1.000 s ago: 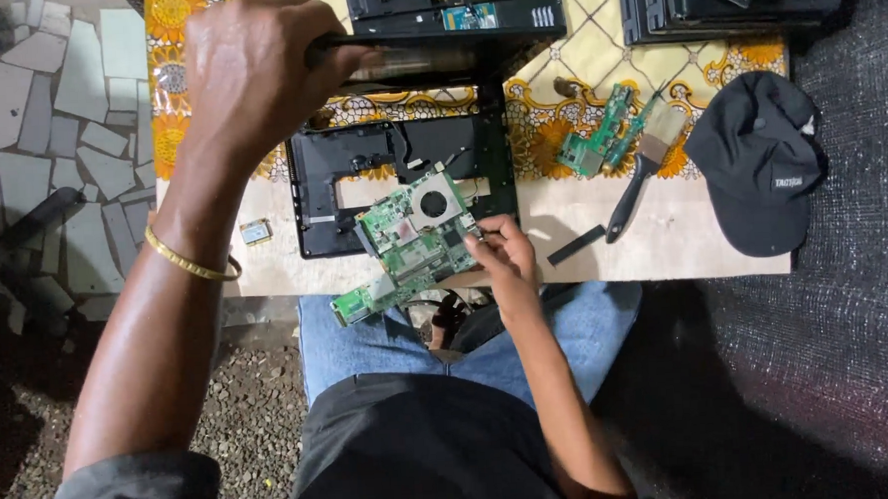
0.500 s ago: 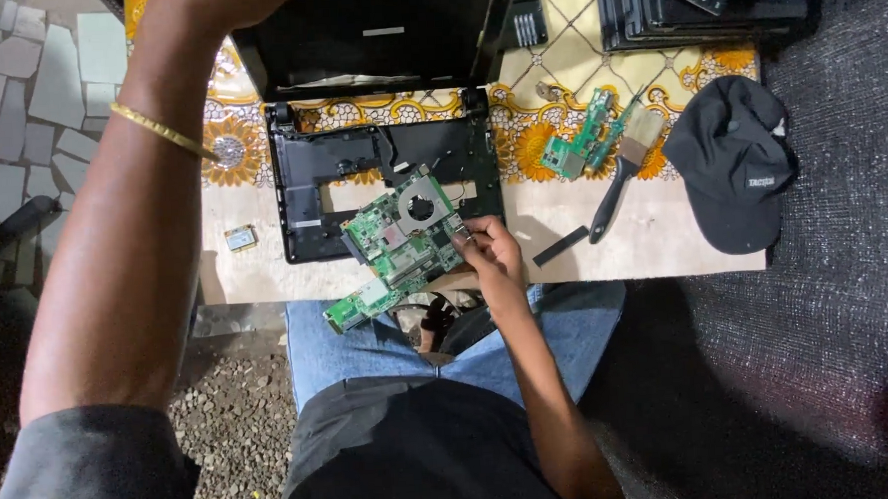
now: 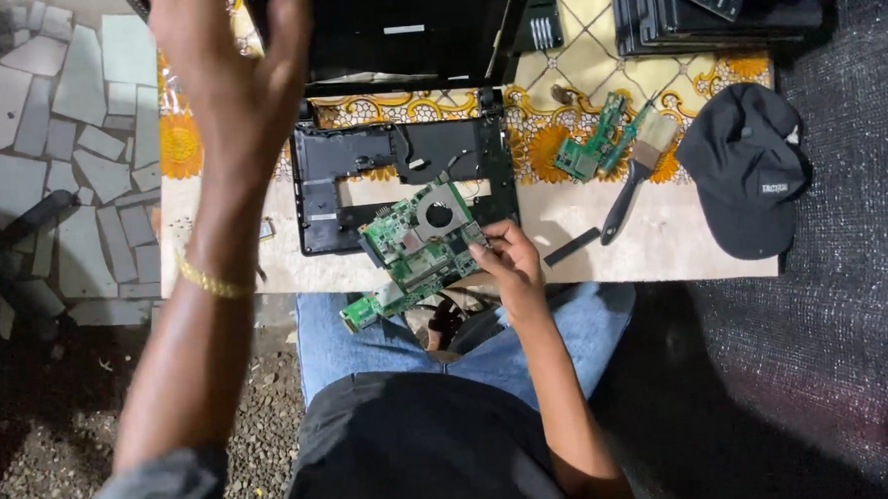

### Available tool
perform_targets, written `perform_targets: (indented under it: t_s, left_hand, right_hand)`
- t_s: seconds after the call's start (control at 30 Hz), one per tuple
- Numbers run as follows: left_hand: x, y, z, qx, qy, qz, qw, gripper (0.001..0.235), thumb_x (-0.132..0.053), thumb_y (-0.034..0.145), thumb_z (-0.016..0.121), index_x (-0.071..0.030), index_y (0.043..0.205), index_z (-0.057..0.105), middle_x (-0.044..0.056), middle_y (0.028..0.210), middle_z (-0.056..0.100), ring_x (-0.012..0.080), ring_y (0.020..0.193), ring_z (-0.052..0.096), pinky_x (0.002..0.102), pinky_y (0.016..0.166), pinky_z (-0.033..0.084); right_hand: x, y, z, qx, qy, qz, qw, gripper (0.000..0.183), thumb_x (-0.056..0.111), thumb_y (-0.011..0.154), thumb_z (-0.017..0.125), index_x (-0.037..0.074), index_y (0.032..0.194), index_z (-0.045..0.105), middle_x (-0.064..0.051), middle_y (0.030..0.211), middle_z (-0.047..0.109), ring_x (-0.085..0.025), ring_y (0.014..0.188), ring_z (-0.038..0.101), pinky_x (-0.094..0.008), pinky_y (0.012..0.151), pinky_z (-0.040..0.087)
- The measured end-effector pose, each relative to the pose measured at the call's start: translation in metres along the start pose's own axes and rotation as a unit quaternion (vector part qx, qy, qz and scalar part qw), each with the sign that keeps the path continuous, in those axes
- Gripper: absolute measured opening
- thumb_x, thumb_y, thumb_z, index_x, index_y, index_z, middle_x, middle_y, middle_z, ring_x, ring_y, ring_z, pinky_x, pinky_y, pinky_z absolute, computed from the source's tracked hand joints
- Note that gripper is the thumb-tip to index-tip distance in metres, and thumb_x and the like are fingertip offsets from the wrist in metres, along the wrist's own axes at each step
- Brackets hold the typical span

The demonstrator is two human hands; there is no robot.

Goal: The person removes the motherboard from a disassembled laptop using a screwdriver. They then hold the motherboard and use the screwdriver to unscrew and detach a small component from the board.

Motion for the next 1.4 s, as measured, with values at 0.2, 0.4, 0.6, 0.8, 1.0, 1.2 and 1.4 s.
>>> perform_targets:
  t_s: [0.2,0.4,0.6,0.8,1.0,1.2,1.4]
  left_hand:
    - [-0.045,-0.13,0.001,0.01,-0.114,-0.165,0.98,0.013,0.01,0.104,0.067,0.002,0.113,0.071,0.018,0.099,0.068,0.0418,0.091,0.068,0.049,0.09,0.052]
    - [-0.08,-0.195,0.002,0.148,-0.076,-0.295,0.941,0.006,-0.004,0.104,0.077,-0.007,0.109,0.077,0.011,0.095,0.07,0.0359,0.091,0.071,0.047,0.088,0.056]
    - [-0.086,-0.206,-0.01,0.164,-0.077,-0.352,0.918,0.008,-0.004,0.106,0.073,-0.004,0.114,0.075,0.017,0.098,0.071,0.0402,0.094,0.073,0.05,0.091,0.058]
    - [-0.095,-0.206,-0.014,0.21,-0.072,-0.342,0.913,0.006,-0.014,0.107,0.075,-0.011,0.112,0.074,0.009,0.104,0.07,0.0364,0.098,0.07,0.051,0.091,0.055]
    - [-0.081,-0.211,0.003,0.205,-0.057,-0.336,0.918,0.006,-0.017,0.109,0.074,-0.011,0.112,0.074,0.009,0.1,0.068,0.0352,0.094,0.069,0.048,0.089,0.054]
    - [-0.063,-0.207,0.046,0.193,0.036,-0.245,0.949,0.013,-0.025,0.102,0.08,-0.018,0.109,0.073,0.001,0.089,0.064,0.0282,0.087,0.066,0.043,0.079,0.047]
    - [-0.064,-0.184,0.083,0.2,0.024,-0.228,0.953,0.042,-0.02,0.092,0.084,-0.011,0.132,0.074,0.008,0.09,0.069,0.0334,0.091,0.068,0.046,0.083,0.048]
  right_hand:
    - [0.007,-0.001,0.0,0.021,0.015,0.002,1.0,0.024,0.016,0.102,0.085,0.007,0.117,0.068,-0.006,0.089,0.076,-0.004,0.084,0.054,-0.028,0.083,0.051]
    - [0.004,0.0,-0.005,0.042,0.048,0.011,0.998,0.023,0.011,0.102,0.084,0.006,0.113,0.065,-0.008,0.092,0.076,-0.007,0.083,0.06,-0.027,0.08,0.055]
    - [0.012,-0.014,-0.031,-0.009,0.113,0.058,0.992,0.02,0.003,0.099,0.079,0.006,0.116,0.068,-0.01,0.096,0.075,-0.015,0.086,0.068,-0.031,0.08,0.059]
    - [0.019,-0.025,-0.111,-0.137,0.187,0.021,0.973,0.024,0.01,0.097,0.079,0.011,0.119,0.067,-0.006,0.103,0.072,-0.016,0.094,0.07,-0.033,0.083,0.06]
    - [0.026,-0.032,-0.158,-0.251,0.237,-0.014,0.938,0.016,0.017,0.103,0.073,0.019,0.118,0.066,-0.003,0.113,0.079,-0.019,0.1,0.074,-0.029,0.081,0.059]
    - [0.01,-0.021,-0.12,-0.307,0.375,0.038,0.874,0.035,0.024,0.102,0.077,0.008,0.132,0.073,-0.014,0.137,0.078,-0.03,0.124,0.075,-0.043,0.107,0.06]
    - [-0.053,-0.018,-0.133,-0.268,0.323,0.099,0.902,0.049,0.032,0.099,0.083,0.007,0.14,0.075,-0.017,0.139,0.078,-0.034,0.131,0.073,-0.051,0.113,0.058]
Point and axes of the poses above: each hand's wrist, its own y-axis towards the middle knuckle, its own z-axis out of the palm, x = y × z, the point moved 5 cm from there along y, towards the middle knuckle
